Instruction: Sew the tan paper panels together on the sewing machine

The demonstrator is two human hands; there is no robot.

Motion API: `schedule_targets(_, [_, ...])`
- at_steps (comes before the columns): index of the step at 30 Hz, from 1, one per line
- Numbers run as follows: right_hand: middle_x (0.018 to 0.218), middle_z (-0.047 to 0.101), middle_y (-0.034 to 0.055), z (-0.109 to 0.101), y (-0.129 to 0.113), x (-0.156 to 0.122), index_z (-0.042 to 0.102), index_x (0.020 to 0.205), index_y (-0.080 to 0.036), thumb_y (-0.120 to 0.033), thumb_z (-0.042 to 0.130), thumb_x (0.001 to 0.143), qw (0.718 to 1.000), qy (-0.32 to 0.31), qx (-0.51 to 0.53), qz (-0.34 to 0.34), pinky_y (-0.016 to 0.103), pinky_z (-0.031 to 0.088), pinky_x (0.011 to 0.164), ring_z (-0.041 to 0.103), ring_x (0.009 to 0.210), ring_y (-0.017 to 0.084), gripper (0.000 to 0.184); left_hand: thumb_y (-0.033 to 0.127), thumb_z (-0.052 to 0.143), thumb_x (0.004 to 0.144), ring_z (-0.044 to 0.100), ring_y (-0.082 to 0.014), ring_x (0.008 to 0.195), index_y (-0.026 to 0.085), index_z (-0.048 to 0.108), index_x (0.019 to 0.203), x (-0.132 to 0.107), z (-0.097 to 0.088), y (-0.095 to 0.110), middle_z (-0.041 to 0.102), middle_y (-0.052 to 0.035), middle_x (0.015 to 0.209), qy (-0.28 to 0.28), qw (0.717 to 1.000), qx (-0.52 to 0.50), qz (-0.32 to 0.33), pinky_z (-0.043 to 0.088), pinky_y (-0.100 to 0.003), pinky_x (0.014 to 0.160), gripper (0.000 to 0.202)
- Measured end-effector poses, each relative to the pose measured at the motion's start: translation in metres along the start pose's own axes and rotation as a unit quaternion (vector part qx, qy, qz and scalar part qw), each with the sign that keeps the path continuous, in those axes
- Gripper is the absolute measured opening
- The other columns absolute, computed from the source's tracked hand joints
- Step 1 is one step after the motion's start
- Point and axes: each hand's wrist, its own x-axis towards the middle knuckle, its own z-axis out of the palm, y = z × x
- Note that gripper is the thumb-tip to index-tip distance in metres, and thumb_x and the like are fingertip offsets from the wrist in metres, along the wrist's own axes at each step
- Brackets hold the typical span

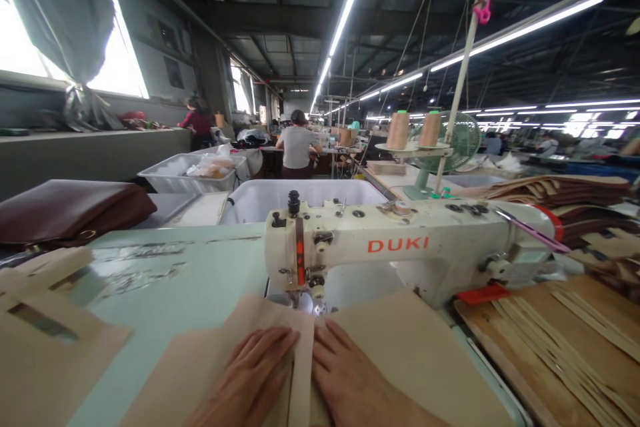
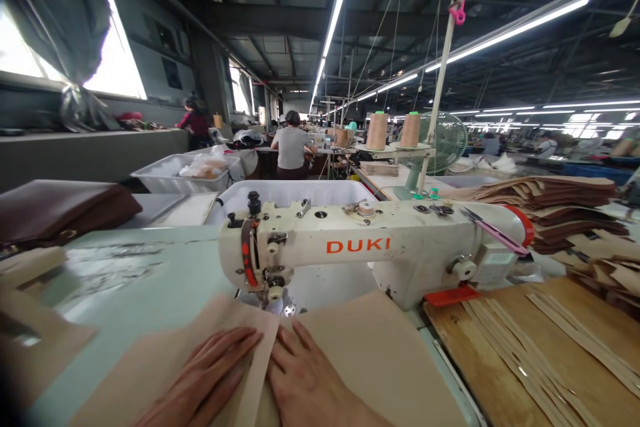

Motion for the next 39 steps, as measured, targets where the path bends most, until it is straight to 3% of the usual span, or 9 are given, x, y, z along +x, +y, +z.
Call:
schedule_targets(3, [0.152,0.042,0.0068,0.016,0.012,0.001,0.043,0.145,-0.023,-0.027,0.057,0.093,0.999,0.017,-0.034,-0.01,0.044,0.013,0.124,0.026,0.146,0.024,0.054,0.028,0.046,0.1,0.062,-0.0205,0.114,0.03,0.059,0.132,0.007,0.006,-0.003,0.067,-0.0023,0.125,0.006,1.0,0.014,0.003,0.049,-0.032,0.102,0.034])
schedule_targets(5, [0.152,0.043,0.0072,0.016,0.013,0.002,0.045,0.143,-0.023,-0.024,0.056,0.093,0.999,0.012,-0.043,-0.002,0.045,0.013,0.124,0.026,0.146,0.025,0.051,0.028,0.046,0.101,0.063,-0.0205,0.111,0.029,0.063,0.125,0.018,0.01,-0.006,0.069,-0.0028,0.119,-0.009,1.0,0.011,-0.014,0.049,-0.035,0.101,0.029])
schedule_targets(10, [0.154,0.039,0.0101,-0.011,0.001,0.009,0.036,0.15,-0.019,-0.038,0.062,0.086,0.999,-0.032,0.009,0.018,0.048,0.01,0.124,0.022,0.147,0.028,0.072,0.029,0.055,0.095,0.06,-0.0249,0.109,0.025,0.063,0.115,0.04,0.014,-0.016,0.065,-0.0054,0.118,-0.012,0.997,0.02,-0.078,0.047,-0.043,0.097,0.021])
schedule_targets(15, [0.158,0.031,0.008,-0.028,-0.012,0.014,0.037,0.15,-0.021,-0.035,0.062,0.083,0.997,-0.017,0.045,0.068,0.044,0.007,0.124,0.021,0.148,0.026,0.073,0.03,0.054,0.098,0.063,-0.0233,0.094,0.023,0.066,0.086,0.038,0.009,-0.022,0.067,-0.0023,0.094,-0.039,0.995,0.016,-0.094,0.05,-0.041,0.089,0.018])
schedule_targets(18, [0.158,0.03,0.0091,-0.027,-0.013,0.015,0.04,0.148,-0.02,-0.034,0.062,0.081,0.997,-0.021,0.045,0.063,0.044,0.006,0.124,0.021,0.147,0.027,0.072,0.032,0.056,0.097,0.063,-0.0221,0.105,0.026,0.067,0.105,0.019,0.006,-0.015,0.068,-0.0023,0.11,-0.058,0.995,-0.001,-0.079,0.053,-0.036,0.093,0.015])
schedule_targets(20, [0.158,0.031,0.0092,-0.024,-0.011,0.015,0.04,0.148,-0.019,-0.033,0.062,0.081,0.997,-0.024,0.041,0.059,0.044,0.006,0.124,0.021,0.147,0.026,0.072,0.036,0.057,0.097,0.058,-0.0243,0.121,0.025,0.057,0.129,0.005,0.005,-0.009,0.061,-0.0056,0.132,-0.054,0.996,0.0,-0.068,0.05,-0.037,0.102,0.033])
schedule_targets(22, [0.157,0.032,0.0087,-0.021,-0.009,0.015,0.037,0.149,-0.018,-0.032,0.061,0.082,0.998,-0.025,0.033,0.055,0.043,0.006,0.124,0.022,0.147,0.025,0.073,0.039,0.054,0.098,0.051,-0.0272,0.131,0.021,0.048,0.14,-0.003,0.004,-0.005,0.054,-0.0093,0.142,-0.052,0.997,0.017,-0.051,0.044,-0.042,0.11,0.046])
schedule_targets(30, [0.153,0.039,0.0098,-0.016,-0.006,0.015,0.036,0.15,-0.017,-0.038,0.064,0.084,0.998,-0.025,-0.01,0.05,0.041,0.01,0.124,0.026,0.145,0.023,0.075,0.035,0.045,0.104,0.039,-0.0243,0.141,0.023,0.039,0.149,-0.002,0.001,-0.002,0.045,-0.0068,0.151,-0.093,0.995,0.021,-0.036,0.026,-0.049,0.12,0.047])
schedule_targets(39, [0.151,0.042,0.01,-0.015,-0.005,0.014,0.034,0.152,-0.017,-0.052,0.069,0.083,0.999,-0.013,-0.002,0.044,0.042,0.012,0.124,0.026,0.145,0.025,0.084,0.033,0.045,0.103,0.039,-0.0252,0.141,0.023,0.035,0.151,-0.007,-0.004,0.002,0.044,-0.0071,0.152,-0.115,0.992,0.029,-0.033,0.026,-0.05,0.12,0.05])
